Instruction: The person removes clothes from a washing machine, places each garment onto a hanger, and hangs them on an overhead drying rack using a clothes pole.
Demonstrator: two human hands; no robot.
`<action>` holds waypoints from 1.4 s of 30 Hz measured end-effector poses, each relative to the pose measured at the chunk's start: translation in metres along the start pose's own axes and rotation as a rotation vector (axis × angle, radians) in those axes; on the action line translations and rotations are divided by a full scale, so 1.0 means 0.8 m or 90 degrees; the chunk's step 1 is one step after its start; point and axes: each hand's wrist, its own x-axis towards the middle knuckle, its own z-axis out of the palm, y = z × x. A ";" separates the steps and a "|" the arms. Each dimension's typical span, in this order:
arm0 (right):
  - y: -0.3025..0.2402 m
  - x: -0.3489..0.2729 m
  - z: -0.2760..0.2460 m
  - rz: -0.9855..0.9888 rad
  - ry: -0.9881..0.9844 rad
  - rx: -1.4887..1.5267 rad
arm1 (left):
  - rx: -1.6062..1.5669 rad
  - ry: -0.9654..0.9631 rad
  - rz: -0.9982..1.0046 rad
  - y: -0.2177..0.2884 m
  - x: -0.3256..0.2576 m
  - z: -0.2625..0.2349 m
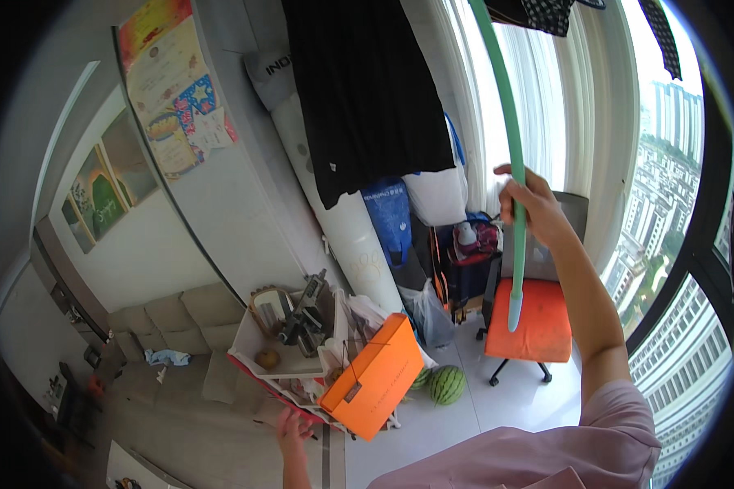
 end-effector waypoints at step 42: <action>-0.479 -1.663 -0.043 0.221 1.684 -0.460 | 0.632 -1.533 -0.164 -0.372 -1.211 0.255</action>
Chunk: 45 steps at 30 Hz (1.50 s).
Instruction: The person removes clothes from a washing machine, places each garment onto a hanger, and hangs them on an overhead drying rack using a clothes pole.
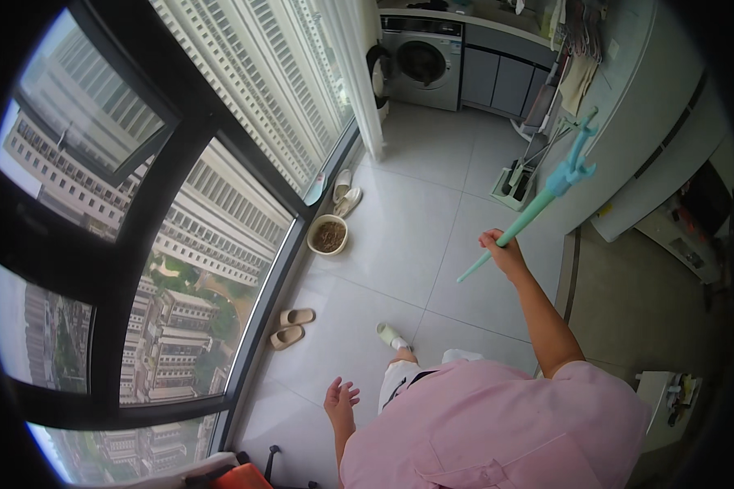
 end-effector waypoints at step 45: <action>-0.244 1.492 -0.186 -0.185 -0.230 -0.210 | 0.293 -0.382 0.272 0.803 1.039 1.298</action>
